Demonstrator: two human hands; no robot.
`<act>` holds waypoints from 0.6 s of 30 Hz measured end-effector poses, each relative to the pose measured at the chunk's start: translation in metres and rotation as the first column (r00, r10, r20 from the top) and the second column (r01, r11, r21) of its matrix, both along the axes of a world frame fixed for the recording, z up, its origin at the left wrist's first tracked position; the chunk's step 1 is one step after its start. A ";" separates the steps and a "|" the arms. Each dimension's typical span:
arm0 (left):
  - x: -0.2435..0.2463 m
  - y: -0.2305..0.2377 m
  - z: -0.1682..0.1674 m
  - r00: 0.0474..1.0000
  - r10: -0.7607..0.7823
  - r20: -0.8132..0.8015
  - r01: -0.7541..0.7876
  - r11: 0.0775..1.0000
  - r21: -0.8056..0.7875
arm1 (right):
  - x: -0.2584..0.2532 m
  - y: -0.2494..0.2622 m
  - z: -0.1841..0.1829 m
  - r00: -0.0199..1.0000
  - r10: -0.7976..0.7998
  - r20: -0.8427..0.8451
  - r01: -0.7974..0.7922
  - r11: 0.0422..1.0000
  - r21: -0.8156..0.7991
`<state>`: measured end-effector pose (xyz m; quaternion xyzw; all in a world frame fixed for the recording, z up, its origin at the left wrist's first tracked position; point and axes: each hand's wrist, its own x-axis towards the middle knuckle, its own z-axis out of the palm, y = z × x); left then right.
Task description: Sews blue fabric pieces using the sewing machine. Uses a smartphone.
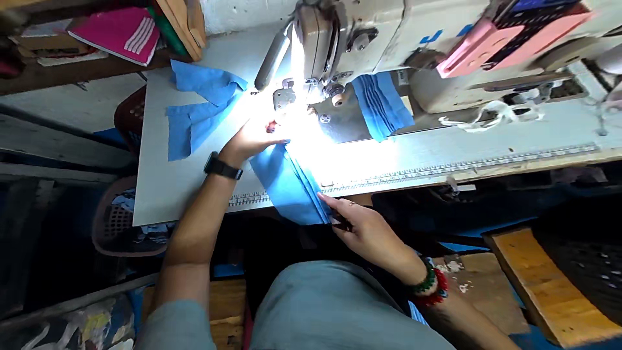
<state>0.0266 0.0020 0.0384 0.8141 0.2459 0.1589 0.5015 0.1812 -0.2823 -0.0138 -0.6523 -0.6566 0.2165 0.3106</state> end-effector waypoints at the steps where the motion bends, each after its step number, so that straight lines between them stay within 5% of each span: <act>1: 0.013 0.010 -0.005 0.997 -0.050 -0.055 0.050 0.999 0.001 | 0.000 0.003 0.000 0.998 -0.018 0.060 0.019 0.999 -0.025; 5: 0.042 0.025 -0.008 0.970 -0.135 -0.202 0.151 0.987 0.063 | 0.004 0.016 0.005 0.962 -0.049 0.267 0.033 0.997 0.065; 9: 0.045 0.027 -0.012 0.952 -0.120 -0.282 0.178 0.966 0.190 | 0.022 0.042 0.011 0.952 0.049 0.303 -0.084 0.991 0.103; 15: 0.041 0.023 -0.020 0.980 -0.060 -0.188 0.096 0.978 0.187 | 0.038 0.066 0.014 0.912 0.220 0.346 -0.262 0.962 0.078; 18: 0.043 0.026 -0.029 0.981 0.158 -0.112 -0.111 0.933 0.342 | 0.039 0.068 0.014 0.913 0.218 0.345 -0.254 0.965 0.064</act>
